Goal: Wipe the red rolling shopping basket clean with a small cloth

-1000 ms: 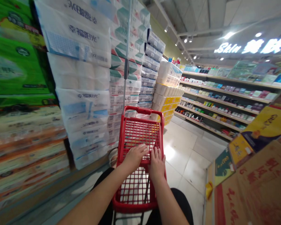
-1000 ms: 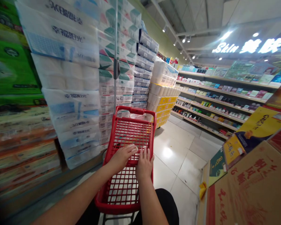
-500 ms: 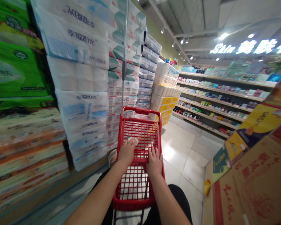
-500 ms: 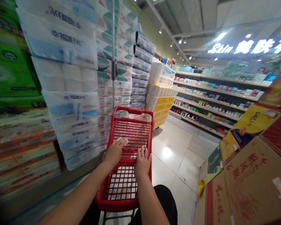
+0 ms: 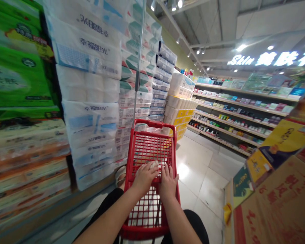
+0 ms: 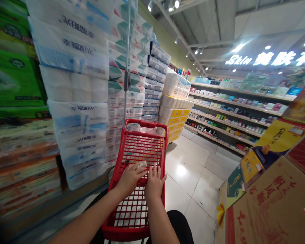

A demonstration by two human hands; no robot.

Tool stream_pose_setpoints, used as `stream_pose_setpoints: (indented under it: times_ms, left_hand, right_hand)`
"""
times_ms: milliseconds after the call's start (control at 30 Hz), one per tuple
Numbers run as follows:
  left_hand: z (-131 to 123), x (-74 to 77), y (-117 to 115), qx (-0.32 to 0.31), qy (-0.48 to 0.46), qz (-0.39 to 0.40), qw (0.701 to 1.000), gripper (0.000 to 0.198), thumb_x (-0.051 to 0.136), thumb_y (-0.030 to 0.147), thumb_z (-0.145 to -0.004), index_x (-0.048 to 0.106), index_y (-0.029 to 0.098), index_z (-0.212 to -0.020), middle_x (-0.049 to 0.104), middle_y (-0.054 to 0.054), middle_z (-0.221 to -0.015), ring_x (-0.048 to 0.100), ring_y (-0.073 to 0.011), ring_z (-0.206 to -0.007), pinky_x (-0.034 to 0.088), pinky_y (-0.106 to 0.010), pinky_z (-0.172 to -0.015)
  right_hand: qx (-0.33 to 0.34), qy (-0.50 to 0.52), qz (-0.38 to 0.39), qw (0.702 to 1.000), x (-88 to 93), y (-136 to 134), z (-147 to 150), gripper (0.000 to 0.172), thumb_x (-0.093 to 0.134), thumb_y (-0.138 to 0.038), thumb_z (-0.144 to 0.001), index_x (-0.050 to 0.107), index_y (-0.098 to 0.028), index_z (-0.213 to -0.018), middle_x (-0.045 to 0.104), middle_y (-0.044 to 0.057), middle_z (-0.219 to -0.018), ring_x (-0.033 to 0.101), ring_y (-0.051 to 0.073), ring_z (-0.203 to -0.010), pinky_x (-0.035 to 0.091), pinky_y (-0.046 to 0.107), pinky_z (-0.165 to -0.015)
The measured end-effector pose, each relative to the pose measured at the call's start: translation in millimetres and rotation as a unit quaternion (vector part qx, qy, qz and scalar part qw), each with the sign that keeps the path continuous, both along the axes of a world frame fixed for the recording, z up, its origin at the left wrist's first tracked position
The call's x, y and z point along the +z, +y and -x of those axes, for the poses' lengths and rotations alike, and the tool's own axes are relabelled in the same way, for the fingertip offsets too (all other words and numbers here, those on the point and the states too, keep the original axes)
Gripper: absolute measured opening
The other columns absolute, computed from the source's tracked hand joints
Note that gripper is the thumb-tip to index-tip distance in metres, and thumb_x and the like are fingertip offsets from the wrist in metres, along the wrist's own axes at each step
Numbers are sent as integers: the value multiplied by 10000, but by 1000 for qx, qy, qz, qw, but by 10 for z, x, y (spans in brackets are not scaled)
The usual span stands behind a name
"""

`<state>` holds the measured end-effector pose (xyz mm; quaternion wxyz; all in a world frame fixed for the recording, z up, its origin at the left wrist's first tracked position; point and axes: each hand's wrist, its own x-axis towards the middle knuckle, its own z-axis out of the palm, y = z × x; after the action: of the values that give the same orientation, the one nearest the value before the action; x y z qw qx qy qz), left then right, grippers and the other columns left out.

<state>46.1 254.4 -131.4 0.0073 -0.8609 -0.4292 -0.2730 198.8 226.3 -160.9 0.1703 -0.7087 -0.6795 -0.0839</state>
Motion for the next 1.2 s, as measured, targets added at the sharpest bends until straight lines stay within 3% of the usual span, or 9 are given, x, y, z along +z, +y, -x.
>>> stream_pose_setpoints:
  times_ms: [167, 300, 333, 467, 700, 900, 1033, 1067, 1200]
  left_hand:
    - [24, -60, 37, 160, -105, -37, 981, 623, 416, -11, -775, 535, 220, -1342, 406, -87, -1501, 426, -257, -1334, 413, -444, -1076]
    - [-2, -79, 22, 15, -28, -32, 999, 631, 451, 14, -770, 537, 307, -1323, 498, -29, -1435, 429, -233, -1334, 397, -467, -1077]
    - [-11, -79, 17, 12, -25, -34, 999, 614, 452, 30, -785, 534, 315, -1322, 510, -27, -1424, 428, -233, -1335, 392, -474, -1075]
    - [-44, -87, 6, 133, -72, -55, 987, 475, 463, 167, -861, 549, 260, -1318, 468, -109, -1445, 396, -312, -1345, 376, -536, -1053]
    - [-83, -135, -74, -42, 9, -53, 998, 419, 478, 167, -853, 597, 254, -1245, 561, -42, -1357, 412, -284, -1317, 333, -494, -1106]
    - [-106, -153, -36, 111, -67, -52, 990, 461, 469, 148, -843, 560, 237, -1287, 556, -91, -1348, 342, -320, -1368, 299, -557, -1110]
    - [-122, -190, -27, -16, -26, -41, 999, 474, 475, 83, -798, 599, 244, -1227, 574, -50, -1322, 359, -270, -1364, 337, -479, -1126]
    - [-110, -187, -21, -5, -31, -44, 999, 501, 461, 68, -798, 579, 241, -1253, 554, -53, -1347, 367, -263, -1359, 357, -468, -1115]
    - [-50, -148, 6, 168, -96, -66, 979, 504, 484, 117, -817, 521, 219, -1309, 455, -123, -1431, 352, -332, -1362, 368, -555, -1078]
  right_hand:
    - [-2, -2, 3, 1000, 34, 14, 22, 631, 400, -116, -839, 378, -225, -1460, 267, 85, -1563, 220, 272, -1430, 182, 558, -1082]
    - [-8, -4, -5, 1000, 35, 44, 30, 611, 356, -105, -864, 378, -242, -1458, 270, 67, -1564, 239, 250, -1423, 204, 535, -1077]
    - [-10, -7, -6, 1000, 30, 53, 28, 612, 356, -101, -863, 378, -245, -1458, 273, 66, -1563, 241, 246, -1422, 207, 531, -1075]
    - [-11, -23, -2, 1000, 8, 79, 17, 638, 396, -101, -845, 362, -249, -1465, 278, 82, -1561, 232, 254, -1424, 217, 526, -1068]
    - [-8, -23, -9, 1000, -24, 70, 1, 570, 354, -169, -912, 343, -278, -1472, 261, 81, -1568, 225, 257, -1426, 201, 548, -1066]
    - [-5, -19, -2, 1000, -37, 70, 2, 618, 402, -135, -853, 370, -238, -1461, 269, 90, -1563, 215, 259, -1430, 177, 552, -1077]
    - [-8, -17, -9, 1000, -34, 65, -3, 603, 359, -133, -868, 372, -252, -1459, 259, 64, -1568, 222, 249, -1428, 188, 557, -1071]
    - [-7, -17, -9, 1000, -32, 62, -4, 611, 372, -133, -859, 372, -249, -1459, 260, 65, -1568, 222, 251, -1427, 189, 552, -1072]
    - [-4, -24, -9, 1000, -31, 55, 3, 670, 431, -115, -803, 373, -237, -1459, 277, 86, -1561, 218, 262, -1428, 179, 534, -1079]
